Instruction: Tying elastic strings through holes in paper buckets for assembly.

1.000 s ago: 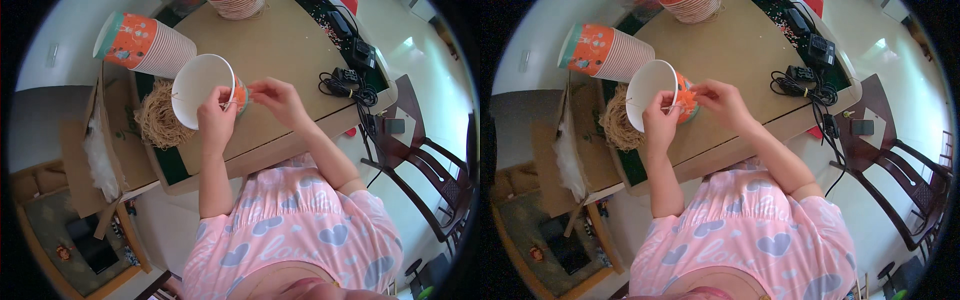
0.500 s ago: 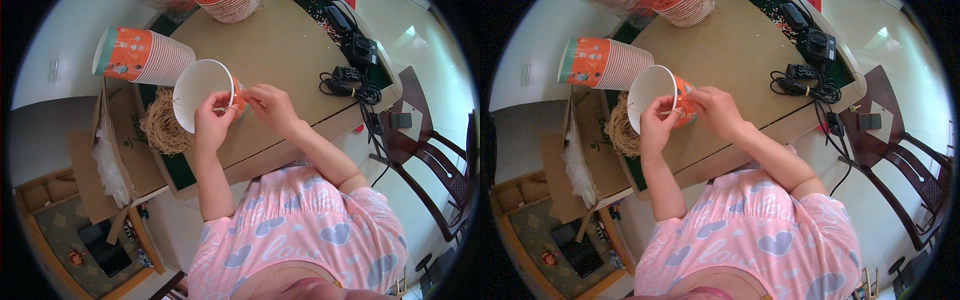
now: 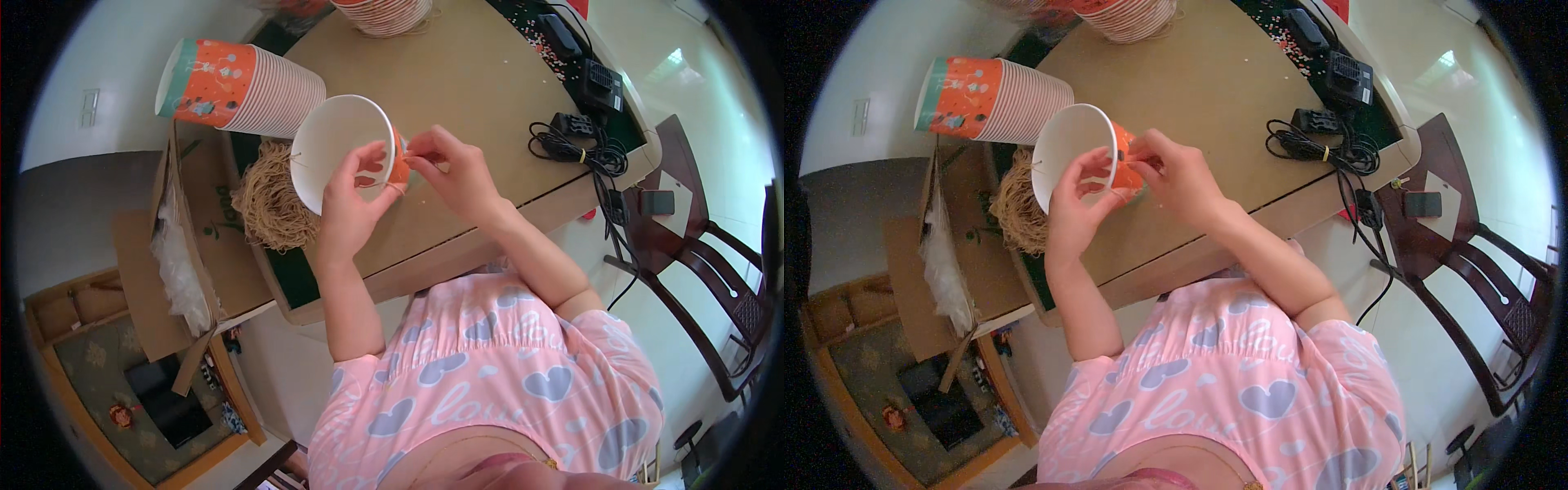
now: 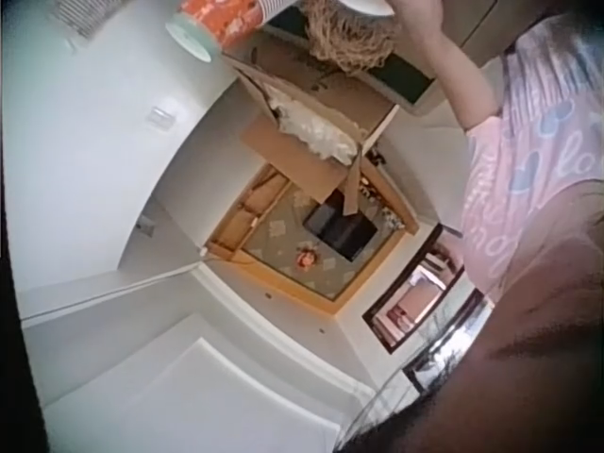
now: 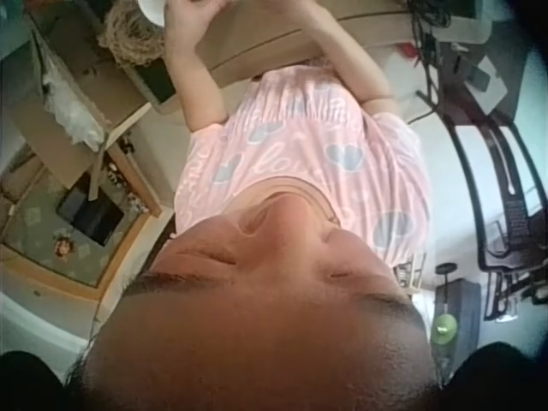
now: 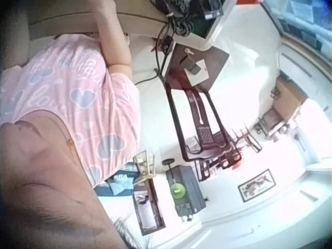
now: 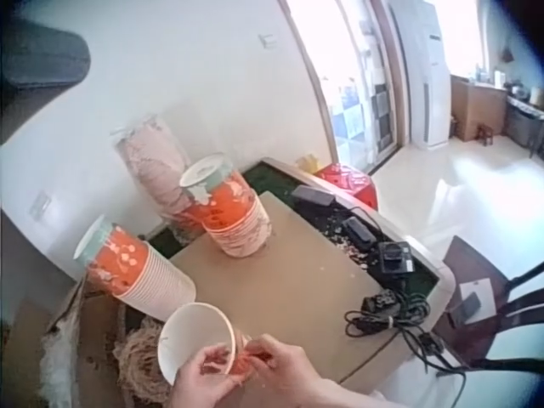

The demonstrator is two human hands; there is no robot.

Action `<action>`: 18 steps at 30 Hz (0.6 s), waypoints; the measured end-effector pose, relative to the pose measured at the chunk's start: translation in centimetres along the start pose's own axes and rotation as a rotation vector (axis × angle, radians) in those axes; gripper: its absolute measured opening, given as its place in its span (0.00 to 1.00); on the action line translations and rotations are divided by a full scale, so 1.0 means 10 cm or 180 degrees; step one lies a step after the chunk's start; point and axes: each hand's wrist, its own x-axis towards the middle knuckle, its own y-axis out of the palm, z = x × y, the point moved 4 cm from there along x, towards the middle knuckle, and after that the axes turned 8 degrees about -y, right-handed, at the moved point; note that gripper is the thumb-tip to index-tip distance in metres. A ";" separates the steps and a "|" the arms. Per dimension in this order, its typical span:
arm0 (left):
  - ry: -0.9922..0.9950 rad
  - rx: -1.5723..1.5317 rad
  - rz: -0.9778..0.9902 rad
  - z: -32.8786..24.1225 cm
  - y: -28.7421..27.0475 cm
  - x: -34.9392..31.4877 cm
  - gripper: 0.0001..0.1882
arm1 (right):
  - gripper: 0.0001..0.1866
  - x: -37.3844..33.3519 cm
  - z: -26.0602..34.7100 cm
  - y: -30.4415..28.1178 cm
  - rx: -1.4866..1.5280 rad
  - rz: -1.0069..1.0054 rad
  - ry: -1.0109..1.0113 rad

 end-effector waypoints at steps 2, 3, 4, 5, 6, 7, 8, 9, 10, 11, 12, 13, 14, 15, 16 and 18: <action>0.0464 0.0415 -0.0087 -0.16 -0.05 -0.08 0.22 | 0.09 -0.03 0.01 -0.03 0.0255 0.0060 -0.0024; 0.0867 0.0666 -0.0016 -0.26 -0.06 -0.13 0.25 | 0.10 -0.05 0.03 -0.03 0.0512 0.0125 -0.0049; 0.1270 0.0915 0.0058 -0.32 -0.06 -0.19 0.27 | 0.10 -0.08 0.05 -0.05 0.0514 0.0131 -0.0049; 0.1282 0.0745 0.0115 -0.32 -0.08 -0.21 0.26 | 0.11 -0.10 0.06 -0.05 0.0997 0.0117 0.0145; 0.1273 0.0752 0.0098 -0.31 -0.10 -0.24 0.26 | 0.13 -0.12 0.09 -0.05 0.1491 0.0118 0.0338; 0.1252 0.0409 0.0190 -0.30 -0.11 -0.26 0.24 | 0.13 -0.12 0.16 -0.06 0.1499 0.0131 0.0337; 0.1231 0.0065 0.0284 -0.30 -0.12 -0.28 0.23 | 0.13 -0.12 0.22 -0.05 0.1863 0.0215 0.0496; 0.1229 0.0067 0.0274 -0.29 -0.12 -0.29 0.23 | 0.14 -0.13 0.26 -0.05 0.2224 0.0299 0.0654; 0.1194 -0.0088 0.0314 -0.29 -0.12 -0.29 0.21 | 0.14 -0.13 0.26 -0.07 0.2226 0.0306 0.0653; 0.1160 -0.0243 0.0355 -0.29 -0.12 -0.30 0.20 | 0.17 -0.13 0.25 -0.08 0.2335 0.0440 0.0716; 0.1164 -0.0244 0.0356 -0.25 -0.14 -0.30 0.20 | 0.19 -0.13 0.25 -0.08 0.2440 0.0566 0.0778; 0.1253 -0.0635 0.0312 -0.19 -0.20 -0.31 0.20 | 0.19 -0.13 0.26 -0.09 0.2438 0.0565 0.0774; 0.1339 -0.1026 0.0266 -0.17 -0.24 -0.32 0.20 | 0.20 -0.14 0.27 -0.10 0.2445 0.0559 0.0839; 0.1337 -0.1029 0.0266 -0.19 -0.23 -0.33 0.20 | 0.21 -0.15 0.28 -0.10 0.2450 0.0553 0.0910; 0.1378 -0.0777 0.0245 -0.24 -0.18 -0.33 0.21 | 0.21 -0.16 0.27 -0.10 0.2449 0.0554 0.0912; 0.1290 -0.0494 0.0293 -0.31 -0.07 -0.35 0.22 | 0.21 -0.18 0.29 -0.08 0.2533 0.0764 0.0726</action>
